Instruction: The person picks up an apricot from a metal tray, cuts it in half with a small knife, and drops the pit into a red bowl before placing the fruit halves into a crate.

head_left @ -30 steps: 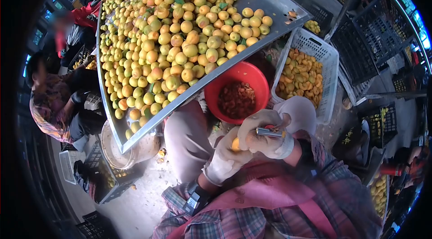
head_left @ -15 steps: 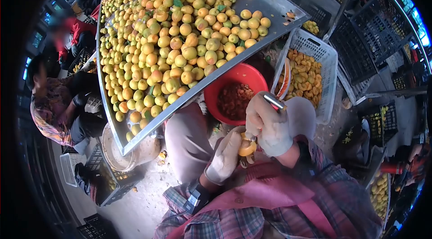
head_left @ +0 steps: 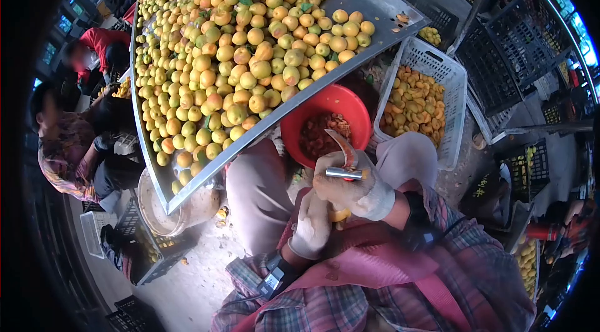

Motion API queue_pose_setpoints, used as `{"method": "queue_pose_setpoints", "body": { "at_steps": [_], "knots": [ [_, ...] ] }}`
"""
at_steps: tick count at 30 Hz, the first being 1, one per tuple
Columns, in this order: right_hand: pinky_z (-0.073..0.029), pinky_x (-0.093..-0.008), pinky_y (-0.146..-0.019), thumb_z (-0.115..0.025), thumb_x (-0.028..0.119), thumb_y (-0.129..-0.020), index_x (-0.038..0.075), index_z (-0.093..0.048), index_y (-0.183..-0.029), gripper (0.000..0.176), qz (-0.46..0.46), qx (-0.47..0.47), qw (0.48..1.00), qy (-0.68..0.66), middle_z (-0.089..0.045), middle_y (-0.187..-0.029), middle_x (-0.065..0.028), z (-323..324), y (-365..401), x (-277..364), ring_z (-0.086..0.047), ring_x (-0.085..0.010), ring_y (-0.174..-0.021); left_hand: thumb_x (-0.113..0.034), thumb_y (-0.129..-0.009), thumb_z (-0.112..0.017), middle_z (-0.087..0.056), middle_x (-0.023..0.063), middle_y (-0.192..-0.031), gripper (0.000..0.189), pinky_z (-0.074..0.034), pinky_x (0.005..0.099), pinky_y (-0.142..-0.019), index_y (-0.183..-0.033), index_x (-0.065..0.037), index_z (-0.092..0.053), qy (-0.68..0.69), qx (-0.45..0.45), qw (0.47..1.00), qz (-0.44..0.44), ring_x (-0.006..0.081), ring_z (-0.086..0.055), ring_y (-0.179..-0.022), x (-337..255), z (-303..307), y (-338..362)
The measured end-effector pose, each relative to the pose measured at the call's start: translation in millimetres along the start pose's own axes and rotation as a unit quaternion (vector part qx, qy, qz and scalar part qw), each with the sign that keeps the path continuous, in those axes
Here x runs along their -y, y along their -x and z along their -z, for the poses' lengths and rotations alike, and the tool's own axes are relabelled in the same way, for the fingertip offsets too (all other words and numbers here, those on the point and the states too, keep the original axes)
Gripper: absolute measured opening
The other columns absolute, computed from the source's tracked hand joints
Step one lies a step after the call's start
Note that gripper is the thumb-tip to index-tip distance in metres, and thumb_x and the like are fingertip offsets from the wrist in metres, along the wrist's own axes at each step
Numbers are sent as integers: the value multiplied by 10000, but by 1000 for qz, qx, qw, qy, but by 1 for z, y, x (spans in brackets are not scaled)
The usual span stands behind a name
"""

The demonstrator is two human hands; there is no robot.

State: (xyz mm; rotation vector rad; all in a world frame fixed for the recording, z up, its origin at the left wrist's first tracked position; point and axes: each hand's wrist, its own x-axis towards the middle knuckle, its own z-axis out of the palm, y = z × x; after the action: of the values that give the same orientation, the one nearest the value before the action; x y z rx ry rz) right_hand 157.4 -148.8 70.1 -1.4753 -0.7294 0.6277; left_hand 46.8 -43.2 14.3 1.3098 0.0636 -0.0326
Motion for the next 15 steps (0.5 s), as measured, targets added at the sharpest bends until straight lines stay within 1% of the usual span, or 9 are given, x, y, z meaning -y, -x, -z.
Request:
{"method": "queue_pose_setpoints", "body": {
  "at_steps": [1, 3, 5, 7, 9, 11, 12, 13, 15],
  "knots": [
    [-425, -325, -529, -636, 81, -844, 29, -589, -823, 73, -2, 1, 1000, 0, -567, -732, -47, -1, -1, 0, -562, -155, -597, -245, -1008, -361, -568, 50, -865, 264, -419, 253, -522, -1065, -51, -531, 9, 27, 1000, -8, 121, -545, -626, 7, 4, 0],
    [-421, -328, -511, -666, 96, -821, 35, -588, -815, 99, 313, 29, 927, 205, -531, -655, -56, -7, -3, -2, -548, -225, -578, -231, -994, -400, -562, 36, -845, 232, -419, 254, -520, -1065, -53, -532, -6, 7, 1000, 21, 110, -542, -620, 29, 1, 10],
    [-415, -338, -504, -683, 100, -810, 32, -570, -786, 134, 235, 37, 969, 72, -496, -603, -65, -16, -3, -4, -528, -252, -560, -217, -981, -440, -556, 22, -825, 205, -419, 254, -518, -1065, -55, -533, -21, -12, 998, 51, 99, -539, -613, 28, 2, 11],
    [-405, -350, -499, -688, 84, -797, 24, -545, -760, 159, 179, 6, 983, 28, -479, -605, -68, -17, 0, 5, -509, -248, -539, -148, -929, -526, -550, 10, -841, 160, -424, 253, -530, -1060, -56, -536, -200, 123, 972, -23, 85, -544, -663, 19, 13, 8],
    [-414, -350, -522, -684, 89, -806, 27, -528, -734, 182, 222, -8, 975, 19, -479, -610, -80, -17, 3, 10, -504, -252, -538, -47, -870, -565, -553, 4, -847, 177, -412, 234, -523, -1045, -54, -540, -202, 132, 962, -128, 74, -532, -677, 18, 12, 2],
    [-421, -344, -556, -676, 109, -816, 30, -529, -727, 189, 61, -7, 998, 9, -492, -613, -77, -12, 8, 10, -538, -214, -558, 9, -842, -553, -568, 13, -860, 209, -387, 214, -502, -1043, -47, -545, 88, 26, 971, 223, 66, -514, -663, -1, 1, -1],
    [-438, -302, -597, -678, 145, -805, 45, -542, -733, 183, 33, 10, 999, 18, -520, -641, -62, -6, 8, 7, -564, -162, -596, 4, -857, -520, -595, 31, -894, 209, -375, 206, -478, -1062, -29, -549, -151, 124, 974, -114, 54, -517, -649, 24, 13, 3],
    [-438, -302, -597, -678, 145, -805, 45, -542, -733, 183, 32, 10, 999, 18, -520, -641, -62, -7, 8, -11, -564, -162, -596, 4, -857, -520, -595, 31, -894, 209, -375, 206, -478, -1062, -29, -549, -150, 124, 974, -114, 54, -517, -649, 17, 12, 2],
    [-475, -311, -684, -676, 143, -779, 58, -557, -761, 147, 313, -74, 933, 162, -552, -685, -21, -9, 9, -55, -566, -135, -629, 11, -851, -519, -614, 50, -931, 235, -394, 206, -501, -1083, -18, -547, -5, 128, 992, 20, 67, -544, -690, -2, 7, -2]
  ]
}}
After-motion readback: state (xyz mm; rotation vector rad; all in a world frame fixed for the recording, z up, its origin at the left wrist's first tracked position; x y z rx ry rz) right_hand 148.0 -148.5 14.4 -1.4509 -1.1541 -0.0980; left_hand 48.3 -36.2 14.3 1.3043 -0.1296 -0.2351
